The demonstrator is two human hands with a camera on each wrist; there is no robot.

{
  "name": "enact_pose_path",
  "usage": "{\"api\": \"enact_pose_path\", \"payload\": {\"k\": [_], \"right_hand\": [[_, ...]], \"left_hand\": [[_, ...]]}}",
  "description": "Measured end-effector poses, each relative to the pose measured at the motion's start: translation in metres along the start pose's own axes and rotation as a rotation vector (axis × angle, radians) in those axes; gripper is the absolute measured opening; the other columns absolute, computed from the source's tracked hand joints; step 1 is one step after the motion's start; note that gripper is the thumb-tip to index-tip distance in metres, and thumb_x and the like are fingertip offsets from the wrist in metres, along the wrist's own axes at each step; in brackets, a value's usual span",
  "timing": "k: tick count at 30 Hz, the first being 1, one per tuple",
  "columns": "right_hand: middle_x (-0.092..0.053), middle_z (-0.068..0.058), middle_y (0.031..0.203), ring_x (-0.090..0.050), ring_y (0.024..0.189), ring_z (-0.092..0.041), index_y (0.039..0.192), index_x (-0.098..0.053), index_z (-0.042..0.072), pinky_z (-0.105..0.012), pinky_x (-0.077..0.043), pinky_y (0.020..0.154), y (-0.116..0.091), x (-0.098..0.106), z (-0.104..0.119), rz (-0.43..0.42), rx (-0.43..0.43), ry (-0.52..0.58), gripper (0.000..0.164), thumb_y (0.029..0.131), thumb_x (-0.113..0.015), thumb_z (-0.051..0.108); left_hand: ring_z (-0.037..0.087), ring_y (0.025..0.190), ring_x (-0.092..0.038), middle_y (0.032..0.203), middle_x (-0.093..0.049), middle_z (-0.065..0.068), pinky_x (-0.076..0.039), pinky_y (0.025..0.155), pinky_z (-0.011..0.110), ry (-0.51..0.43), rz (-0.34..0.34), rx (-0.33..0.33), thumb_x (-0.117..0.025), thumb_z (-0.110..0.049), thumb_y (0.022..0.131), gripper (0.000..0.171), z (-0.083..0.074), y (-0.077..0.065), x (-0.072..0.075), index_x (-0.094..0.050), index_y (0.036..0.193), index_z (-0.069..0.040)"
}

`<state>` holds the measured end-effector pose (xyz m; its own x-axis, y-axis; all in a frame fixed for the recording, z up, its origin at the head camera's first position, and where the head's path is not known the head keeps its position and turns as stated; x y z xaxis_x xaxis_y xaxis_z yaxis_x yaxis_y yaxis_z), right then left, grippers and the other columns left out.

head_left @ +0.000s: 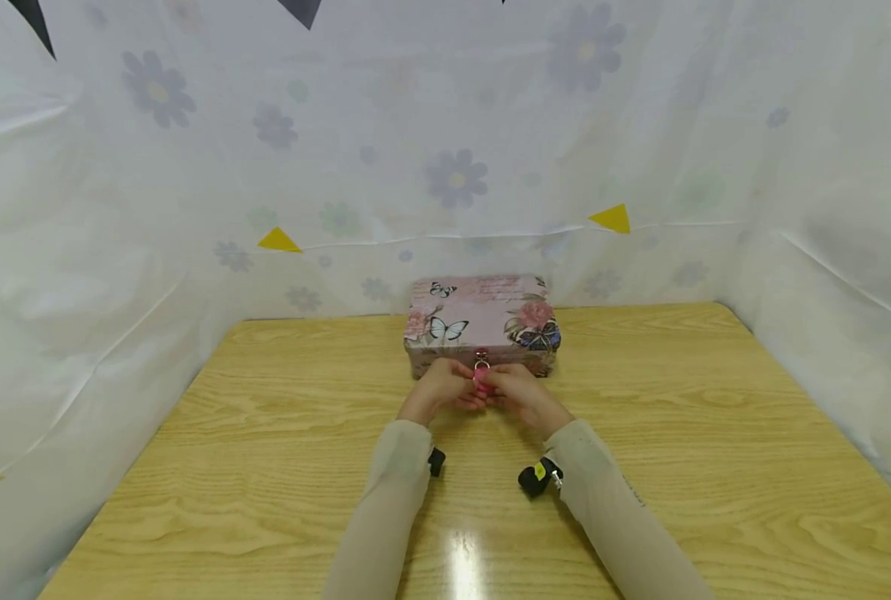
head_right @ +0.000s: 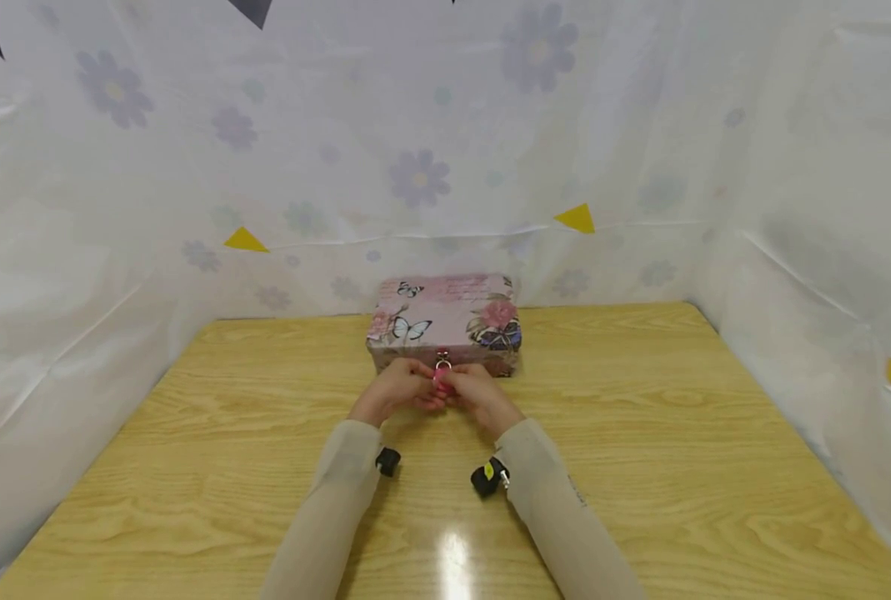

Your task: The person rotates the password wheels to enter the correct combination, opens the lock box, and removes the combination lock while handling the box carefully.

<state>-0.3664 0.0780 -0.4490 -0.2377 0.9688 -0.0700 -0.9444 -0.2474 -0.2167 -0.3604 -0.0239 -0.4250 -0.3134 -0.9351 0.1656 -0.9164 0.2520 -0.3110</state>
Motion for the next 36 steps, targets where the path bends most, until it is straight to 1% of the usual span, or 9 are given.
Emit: {"api": "enact_pose_path", "payload": {"k": [5,9,13,18,25,32,36], "right_hand": [[-0.062,0.0,0.076,-0.059,0.072,-0.007,0.101,-0.058,-0.01,-0.02,-0.053,0.068,0.001,0.0006,-0.0017,-0.006,-0.011,0.013,0.017,0.097,-0.051,0.004],[-0.063,0.001,0.077,-0.059,0.072,-0.007,0.104,-0.058,-0.012,-0.02,-0.053,0.069,0.0014,0.0018,-0.0013,-0.006,-0.008,0.014,0.019,0.097,-0.052,0.005],[-0.063,0.001,0.076,-0.059,0.072,-0.008,0.103,-0.059,-0.013,-0.021,-0.054,0.07,0.0017,0.0018,-0.0006,0.003,0.003,0.019,0.019,0.097,-0.052,0.004],[-0.063,0.0,0.077,-0.06,0.072,-0.009,0.104,-0.058,-0.013,-0.022,-0.054,0.069,0.0004,0.0021,-0.001,0.003,-0.007,0.021,0.019,0.097,-0.051,0.003],[-0.064,0.0,0.078,-0.061,0.072,-0.008,0.113,-0.055,-0.017,-0.021,-0.055,0.069,0.001,0.0031,-0.0019,-0.003,-0.011,0.026,0.025,0.097,-0.051,0.002],[-0.064,0.001,0.077,-0.061,0.07,-0.008,0.114,-0.055,-0.018,-0.02,-0.054,0.068,0.0004,0.0045,-0.0026,-0.017,-0.013,0.031,0.027,0.095,-0.052,0.001],[-0.065,0.0,0.078,-0.061,0.071,-0.008,0.115,-0.055,-0.019,-0.021,-0.054,0.07,-0.0001,0.0044,-0.0015,-0.021,-0.013,0.03,0.028,0.096,-0.052,0.0]], "left_hand": [[0.03,0.075,-0.071,0.087,-0.068,0.025,-0.059,0.076,0.04,0.009,-0.001,-0.001,-0.054,0.008,0.092,0.02,0.0015,0.0018,0.0012,-0.052,0.111,0.013],[0.032,0.077,-0.071,0.088,-0.068,0.026,-0.058,0.077,0.042,0.011,0.001,0.004,-0.053,0.008,0.092,0.022,0.002,0.0021,0.0014,-0.051,0.113,0.013],[0.034,0.078,-0.071,0.091,-0.067,0.028,-0.058,0.077,0.042,0.01,0.002,0.009,-0.052,0.009,0.092,0.023,0.0014,0.001,0.0014,-0.05,0.115,0.013],[0.033,0.077,-0.071,0.089,-0.067,0.027,-0.058,0.077,0.042,0.01,-0.001,0.009,-0.053,0.009,0.092,0.023,0.0016,0.0006,0.0013,-0.05,0.114,0.013],[0.033,0.077,-0.071,0.087,-0.067,0.027,-0.058,0.077,0.042,0.002,-0.008,0.015,-0.053,0.01,0.091,0.023,0.0021,0.001,0.0013,-0.05,0.113,0.013],[0.032,0.075,-0.071,0.087,-0.067,0.028,-0.059,0.075,0.04,-0.007,-0.012,0.017,-0.055,0.011,0.09,0.023,0.0032,0.0027,0.0004,-0.05,0.112,0.013],[0.032,0.074,-0.071,0.087,-0.066,0.029,-0.059,0.075,0.039,-0.014,-0.015,0.018,-0.055,0.011,0.09,0.023,0.0043,0.0039,0.0003,-0.05,0.112,0.013]]}}
Point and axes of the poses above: each hand's wrist, its own y-axis towards the middle knuckle, its own x-axis out of the back of the hand, z = x × y, the point moved 9 cm from there along y, towards the middle knuckle
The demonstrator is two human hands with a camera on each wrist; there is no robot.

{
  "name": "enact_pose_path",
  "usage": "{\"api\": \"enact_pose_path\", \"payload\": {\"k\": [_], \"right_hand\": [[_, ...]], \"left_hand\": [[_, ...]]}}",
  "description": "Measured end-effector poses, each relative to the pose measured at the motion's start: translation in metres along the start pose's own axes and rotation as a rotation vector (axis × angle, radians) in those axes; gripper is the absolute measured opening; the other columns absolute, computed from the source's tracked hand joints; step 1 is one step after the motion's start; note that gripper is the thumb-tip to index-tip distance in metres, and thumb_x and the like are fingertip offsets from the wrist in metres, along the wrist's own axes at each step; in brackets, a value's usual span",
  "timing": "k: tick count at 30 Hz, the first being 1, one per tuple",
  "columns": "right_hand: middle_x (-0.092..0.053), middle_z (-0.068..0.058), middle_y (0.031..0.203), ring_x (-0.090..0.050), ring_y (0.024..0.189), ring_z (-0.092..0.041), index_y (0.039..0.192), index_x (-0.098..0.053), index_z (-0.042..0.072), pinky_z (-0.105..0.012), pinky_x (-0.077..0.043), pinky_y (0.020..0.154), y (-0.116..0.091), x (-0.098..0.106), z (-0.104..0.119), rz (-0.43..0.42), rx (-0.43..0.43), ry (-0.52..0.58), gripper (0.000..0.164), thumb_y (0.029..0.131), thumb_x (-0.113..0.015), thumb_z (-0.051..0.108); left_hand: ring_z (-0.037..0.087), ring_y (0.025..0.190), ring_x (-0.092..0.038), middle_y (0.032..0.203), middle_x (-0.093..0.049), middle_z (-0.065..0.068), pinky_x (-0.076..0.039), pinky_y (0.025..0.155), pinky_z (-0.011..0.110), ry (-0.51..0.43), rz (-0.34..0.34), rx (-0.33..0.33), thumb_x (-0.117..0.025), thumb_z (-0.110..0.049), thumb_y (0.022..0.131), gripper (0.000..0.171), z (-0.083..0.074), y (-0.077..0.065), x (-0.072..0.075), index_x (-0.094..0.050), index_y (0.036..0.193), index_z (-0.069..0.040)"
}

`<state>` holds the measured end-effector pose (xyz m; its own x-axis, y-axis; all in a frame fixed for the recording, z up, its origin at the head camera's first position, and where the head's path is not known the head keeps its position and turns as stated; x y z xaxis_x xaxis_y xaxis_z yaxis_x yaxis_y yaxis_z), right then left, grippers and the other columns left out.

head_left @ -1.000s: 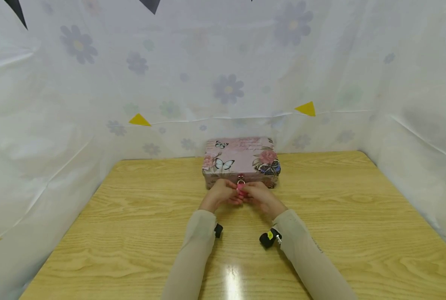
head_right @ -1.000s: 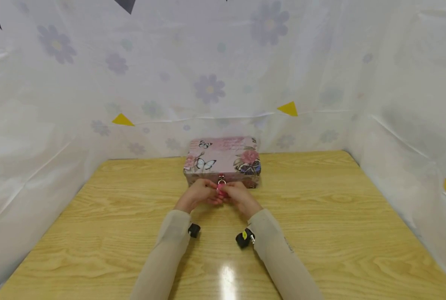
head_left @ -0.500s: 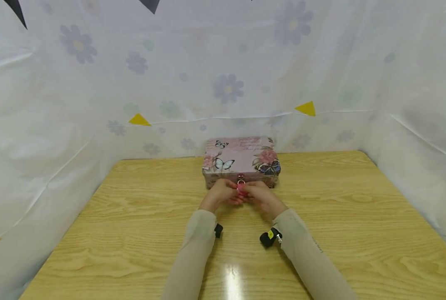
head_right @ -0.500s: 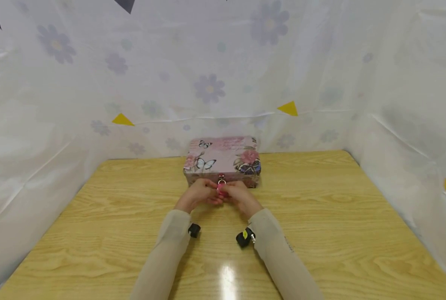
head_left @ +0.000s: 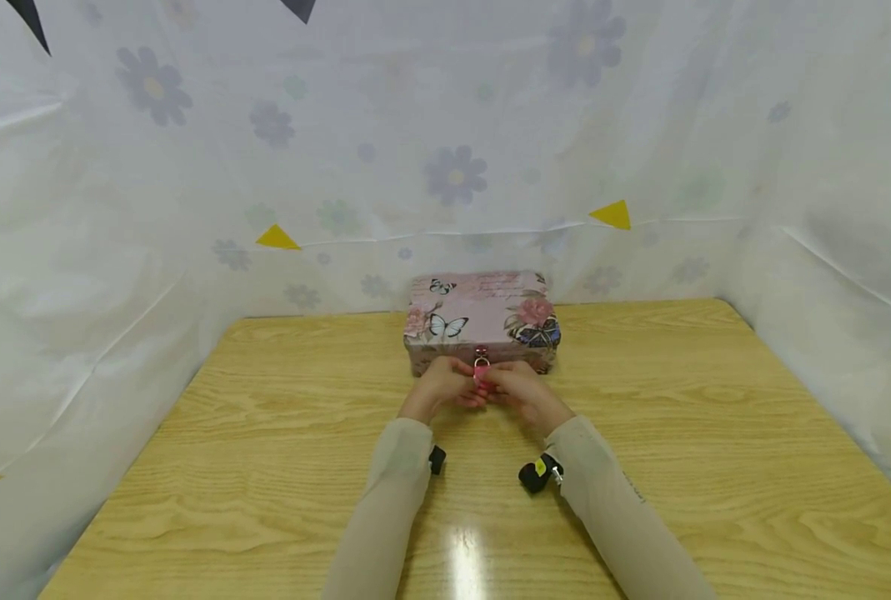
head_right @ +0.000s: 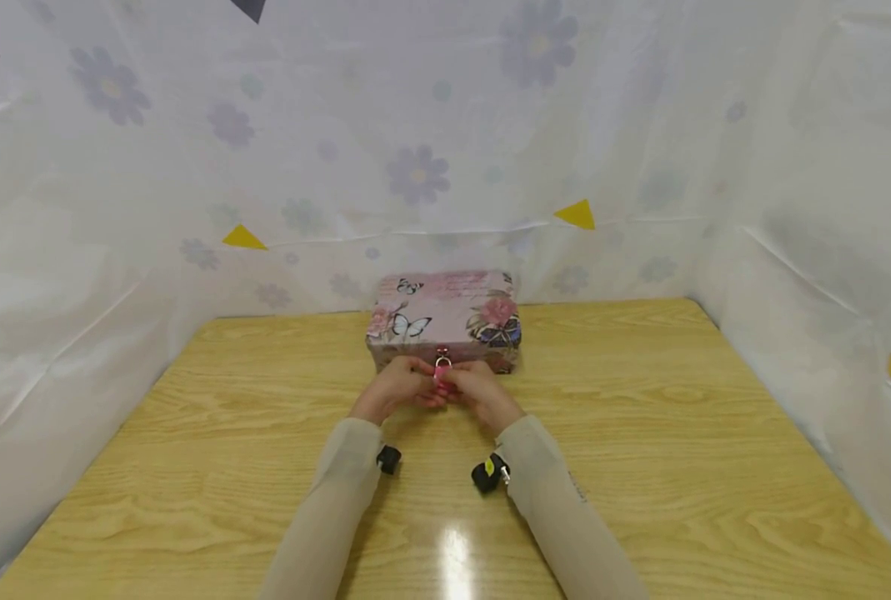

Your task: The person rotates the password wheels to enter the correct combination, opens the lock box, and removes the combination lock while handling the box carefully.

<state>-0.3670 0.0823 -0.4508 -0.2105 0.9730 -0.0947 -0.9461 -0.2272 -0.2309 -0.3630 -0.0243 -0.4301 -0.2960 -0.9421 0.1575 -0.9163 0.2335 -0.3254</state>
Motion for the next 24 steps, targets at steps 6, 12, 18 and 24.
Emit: {"api": "enact_pose_path", "payload": {"k": [6,12,18,24], "right_hand": [[-0.064,-0.001,0.079,-0.061,0.073,-0.008,0.116,-0.054,-0.019,-0.023,-0.055,0.074,0.0001,-0.0006,0.0034,0.006,0.009,-0.008,0.028,0.096,-0.051,0.0],[-0.063,-0.002,0.083,-0.061,0.076,-0.009,0.116,-0.053,-0.018,-0.023,-0.054,0.075,0.0001,0.0003,0.0027,0.009,-0.009,-0.011,0.028,0.096,-0.051,0.001],[-0.063,-0.001,0.08,-0.06,0.073,-0.008,0.115,-0.053,-0.018,-0.022,-0.054,0.072,-0.0012,-0.0008,0.003,0.028,0.0,-0.024,0.028,0.097,-0.051,0.003],[-0.063,0.0,0.079,-0.06,0.072,-0.008,0.115,-0.054,-0.019,-0.021,-0.054,0.069,-0.0005,-0.0005,0.0018,0.032,0.002,-0.03,0.029,0.097,-0.051,0.004]], "left_hand": [[0.034,0.077,-0.071,0.091,-0.066,0.031,-0.059,0.074,0.039,0.007,0.001,-0.009,-0.054,0.011,0.09,0.023,-0.0009,0.0009,0.0001,-0.049,0.112,0.013],[0.033,0.077,-0.071,0.09,-0.067,0.027,-0.059,0.074,0.039,0.019,0.005,-0.008,-0.052,0.01,0.091,0.023,-0.0017,0.0001,-0.0003,-0.05,0.113,0.013],[0.033,0.076,-0.071,0.087,-0.067,0.028,-0.059,0.074,0.039,0.009,0.005,-0.01,-0.054,0.01,0.09,0.023,-0.0013,0.0001,-0.0007,-0.049,0.112,0.013],[0.038,0.081,-0.07,0.094,-0.065,0.034,-0.059,0.076,0.041,0.009,0.006,-0.011,-0.055,0.011,0.09,0.025,-0.001,0.0,-0.0011,-0.048,0.114,0.014]]}}
Point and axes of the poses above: each hand's wrist, its own y-axis towards the middle knuckle, its own x-axis out of the back of the hand, z = x × y, the point moved 9 cm from there along y, towards the middle knuckle
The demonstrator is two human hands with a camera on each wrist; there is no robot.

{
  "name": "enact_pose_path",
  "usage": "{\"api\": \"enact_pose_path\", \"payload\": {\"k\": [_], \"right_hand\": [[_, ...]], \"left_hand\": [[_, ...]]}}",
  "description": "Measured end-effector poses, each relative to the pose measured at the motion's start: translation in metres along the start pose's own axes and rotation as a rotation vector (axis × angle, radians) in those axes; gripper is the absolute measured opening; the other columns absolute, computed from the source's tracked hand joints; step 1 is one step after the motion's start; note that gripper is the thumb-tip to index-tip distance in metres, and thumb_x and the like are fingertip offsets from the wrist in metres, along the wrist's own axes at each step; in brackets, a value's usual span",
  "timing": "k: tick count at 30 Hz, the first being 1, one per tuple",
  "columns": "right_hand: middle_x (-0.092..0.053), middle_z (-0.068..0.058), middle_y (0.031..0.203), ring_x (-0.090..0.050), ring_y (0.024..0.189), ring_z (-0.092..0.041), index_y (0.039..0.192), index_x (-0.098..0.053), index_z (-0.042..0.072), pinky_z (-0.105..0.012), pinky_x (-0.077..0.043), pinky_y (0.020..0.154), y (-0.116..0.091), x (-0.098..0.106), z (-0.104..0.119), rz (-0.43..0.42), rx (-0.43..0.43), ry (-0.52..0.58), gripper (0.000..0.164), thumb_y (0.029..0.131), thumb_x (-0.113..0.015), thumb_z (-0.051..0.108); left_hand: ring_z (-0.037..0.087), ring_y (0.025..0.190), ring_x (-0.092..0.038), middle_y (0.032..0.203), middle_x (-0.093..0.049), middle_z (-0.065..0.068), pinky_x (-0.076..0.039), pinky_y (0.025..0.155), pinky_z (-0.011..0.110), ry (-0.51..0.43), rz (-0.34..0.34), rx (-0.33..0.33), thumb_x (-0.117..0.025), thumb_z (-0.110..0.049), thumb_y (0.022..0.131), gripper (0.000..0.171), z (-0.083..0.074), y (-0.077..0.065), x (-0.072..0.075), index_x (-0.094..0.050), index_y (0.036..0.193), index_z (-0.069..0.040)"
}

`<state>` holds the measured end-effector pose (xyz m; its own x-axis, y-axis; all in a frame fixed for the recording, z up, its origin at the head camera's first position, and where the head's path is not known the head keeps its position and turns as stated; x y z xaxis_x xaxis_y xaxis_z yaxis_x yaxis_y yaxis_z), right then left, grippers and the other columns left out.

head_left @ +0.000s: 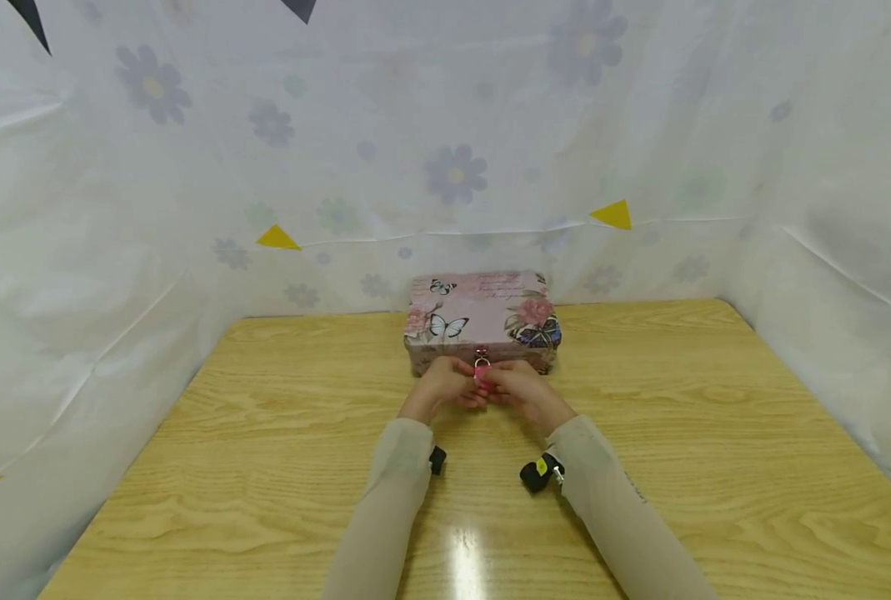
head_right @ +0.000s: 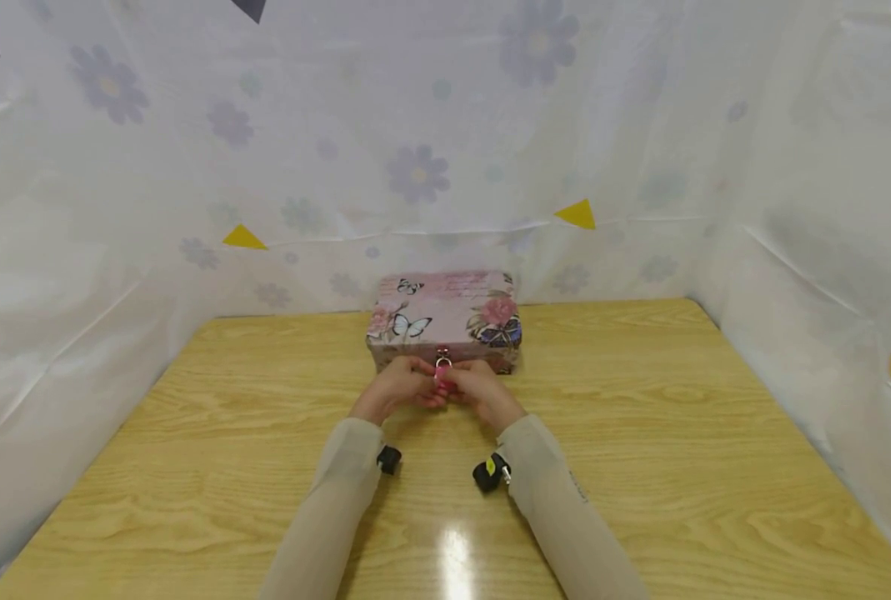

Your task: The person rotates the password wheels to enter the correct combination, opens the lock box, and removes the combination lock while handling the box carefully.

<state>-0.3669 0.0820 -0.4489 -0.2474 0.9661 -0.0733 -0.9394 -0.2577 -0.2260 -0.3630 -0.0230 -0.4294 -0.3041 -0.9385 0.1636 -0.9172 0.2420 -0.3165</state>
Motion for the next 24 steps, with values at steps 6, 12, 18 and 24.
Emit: {"api": "enact_pose_path", "payload": {"k": [6,12,18,24], "right_hand": [[-0.064,0.001,0.078,-0.06,0.071,-0.008,0.112,-0.055,-0.018,-0.02,-0.054,0.068,0.001,-0.0006,-0.0013,0.0,-0.005,0.003,0.026,0.097,-0.051,0.003],[-0.063,0.001,0.079,-0.06,0.073,-0.008,0.112,-0.056,-0.016,-0.022,-0.054,0.07,0.0014,-0.0001,-0.0011,0.003,-0.006,-0.014,0.026,0.098,-0.05,0.005],[-0.061,0.0,0.082,-0.058,0.076,-0.008,0.112,-0.055,-0.014,-0.024,-0.054,0.073,0.0014,0.0002,-0.0008,0.002,-0.014,-0.014,0.024,0.098,-0.05,0.005],[-0.061,-0.001,0.084,-0.059,0.075,-0.009,0.112,-0.054,-0.014,-0.025,-0.054,0.074,0.0009,-0.0004,-0.0008,-0.005,-0.018,-0.008,0.024,0.097,-0.05,0.003]], "left_hand": [[0.04,0.085,-0.069,0.096,-0.065,0.035,-0.058,0.078,0.043,0.003,0.004,0.001,-0.054,0.011,0.091,0.027,-0.0001,0.0012,-0.0002,-0.047,0.116,0.014],[0.036,0.08,-0.07,0.092,-0.066,0.032,-0.059,0.075,0.04,0.007,-0.006,0.006,-0.055,0.01,0.091,0.023,-0.0005,-0.0002,0.0004,-0.049,0.113,0.013],[0.034,0.076,-0.071,0.09,-0.066,0.032,-0.059,0.073,0.038,0.008,-0.008,-0.001,-0.054,0.011,0.089,0.023,-0.0005,-0.0004,-0.0001,-0.049,0.111,0.013],[0.036,0.077,-0.07,0.09,-0.066,0.031,-0.059,0.073,0.039,0.006,-0.007,-0.004,-0.054,0.011,0.089,0.022,-0.0002,-0.0004,-0.0013,-0.049,0.11,0.014]]}}
Point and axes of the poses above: each hand's wrist, its own y-axis towards the middle knuckle, its own x-axis out of the back of the hand, z = x × y, the point moved 9 cm from there along y, towards the middle knuckle
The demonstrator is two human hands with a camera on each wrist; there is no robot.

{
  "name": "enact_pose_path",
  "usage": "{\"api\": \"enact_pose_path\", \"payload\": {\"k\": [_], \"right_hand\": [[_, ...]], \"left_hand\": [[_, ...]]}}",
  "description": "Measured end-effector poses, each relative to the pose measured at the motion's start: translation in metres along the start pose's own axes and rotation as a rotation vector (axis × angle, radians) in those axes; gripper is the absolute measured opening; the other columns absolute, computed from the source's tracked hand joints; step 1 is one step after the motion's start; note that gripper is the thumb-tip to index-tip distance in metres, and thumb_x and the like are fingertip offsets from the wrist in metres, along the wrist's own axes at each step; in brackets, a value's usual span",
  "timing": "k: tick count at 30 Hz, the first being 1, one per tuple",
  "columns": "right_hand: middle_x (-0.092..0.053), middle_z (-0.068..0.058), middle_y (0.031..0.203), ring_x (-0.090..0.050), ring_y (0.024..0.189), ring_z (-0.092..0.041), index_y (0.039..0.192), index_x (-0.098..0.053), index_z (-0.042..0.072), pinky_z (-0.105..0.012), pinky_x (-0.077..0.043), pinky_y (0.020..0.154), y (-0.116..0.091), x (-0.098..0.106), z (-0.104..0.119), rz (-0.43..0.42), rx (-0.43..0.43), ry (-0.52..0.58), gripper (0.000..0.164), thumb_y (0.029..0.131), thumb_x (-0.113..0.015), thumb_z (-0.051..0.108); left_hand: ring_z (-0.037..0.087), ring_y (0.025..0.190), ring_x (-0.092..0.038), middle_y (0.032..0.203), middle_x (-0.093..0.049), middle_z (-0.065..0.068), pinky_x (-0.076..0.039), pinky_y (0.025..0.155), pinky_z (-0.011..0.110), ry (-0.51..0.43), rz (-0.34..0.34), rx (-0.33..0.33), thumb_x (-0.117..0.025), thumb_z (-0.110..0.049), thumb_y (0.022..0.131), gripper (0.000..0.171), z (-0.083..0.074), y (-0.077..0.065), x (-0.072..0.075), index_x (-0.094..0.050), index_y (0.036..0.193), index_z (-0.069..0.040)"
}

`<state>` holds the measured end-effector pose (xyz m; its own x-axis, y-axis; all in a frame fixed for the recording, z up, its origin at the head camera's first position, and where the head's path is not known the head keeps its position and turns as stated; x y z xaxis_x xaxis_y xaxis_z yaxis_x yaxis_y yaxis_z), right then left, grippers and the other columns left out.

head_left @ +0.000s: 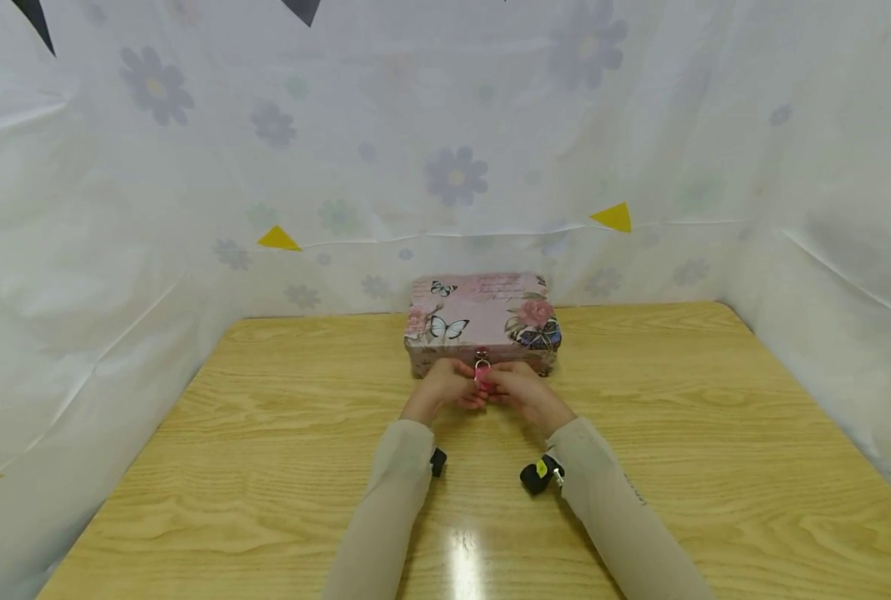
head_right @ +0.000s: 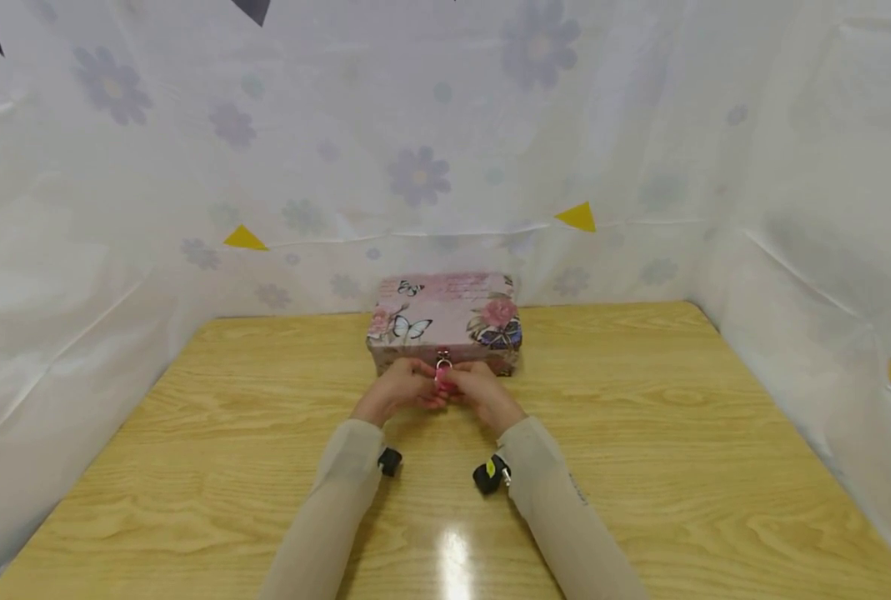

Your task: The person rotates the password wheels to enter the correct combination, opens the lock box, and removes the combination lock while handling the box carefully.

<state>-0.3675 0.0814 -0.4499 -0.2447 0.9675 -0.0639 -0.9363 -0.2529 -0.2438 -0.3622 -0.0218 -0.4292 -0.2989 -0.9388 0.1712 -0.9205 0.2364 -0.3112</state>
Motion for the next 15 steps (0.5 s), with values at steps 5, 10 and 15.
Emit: {"api": "enact_pose_path", "payload": {"k": [5,10,15], "right_hand": [[-0.061,-0.002,0.084,-0.059,0.075,-0.009,0.114,-0.053,-0.016,-0.025,-0.054,0.076,0.0001,-0.0012,0.001,0.009,0.008,-0.015,0.027,0.097,-0.05,0.003],[-0.061,-0.002,0.084,-0.059,0.075,-0.01,0.115,-0.052,-0.017,-0.025,-0.054,0.076,-0.0004,-0.0017,0.0019,0.008,0.014,-0.009,0.027,0.096,-0.051,0.003],[-0.062,-0.002,0.082,-0.06,0.075,-0.009,0.112,-0.053,-0.016,-0.024,-0.054,0.074,-0.0019,-0.0019,0.0027,0.008,0.025,-0.005,0.026,0.095,-0.052,0.003]], "left_hand": [[0.034,0.075,-0.071,0.088,-0.067,0.03,-0.06,0.072,0.038,-0.002,-0.003,-0.005,-0.053,0.011,0.089,0.02,0.0004,0.0007,0.0001,-0.049,0.108,0.013],[0.034,0.075,-0.071,0.088,-0.067,0.03,-0.06,0.07,0.037,-0.008,-0.009,-0.007,-0.053,0.012,0.089,0.019,0.0024,0.0025,0.0001,-0.049,0.108,0.012],[0.035,0.076,-0.07,0.088,-0.066,0.032,-0.06,0.069,0.037,0.002,-0.002,-0.012,-0.053,0.013,0.088,0.02,0.0032,0.0041,-0.0008,-0.049,0.108,0.013]]}}
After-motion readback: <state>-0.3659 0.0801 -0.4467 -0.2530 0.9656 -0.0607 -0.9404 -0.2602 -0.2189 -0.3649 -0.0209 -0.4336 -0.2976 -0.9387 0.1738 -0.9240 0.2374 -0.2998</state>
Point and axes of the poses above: each hand's wrist, its own y-axis towards the middle knuckle, its own x-axis out of the back of the hand, z = x × y, the point moved 9 cm from there along y, towards the middle knuckle
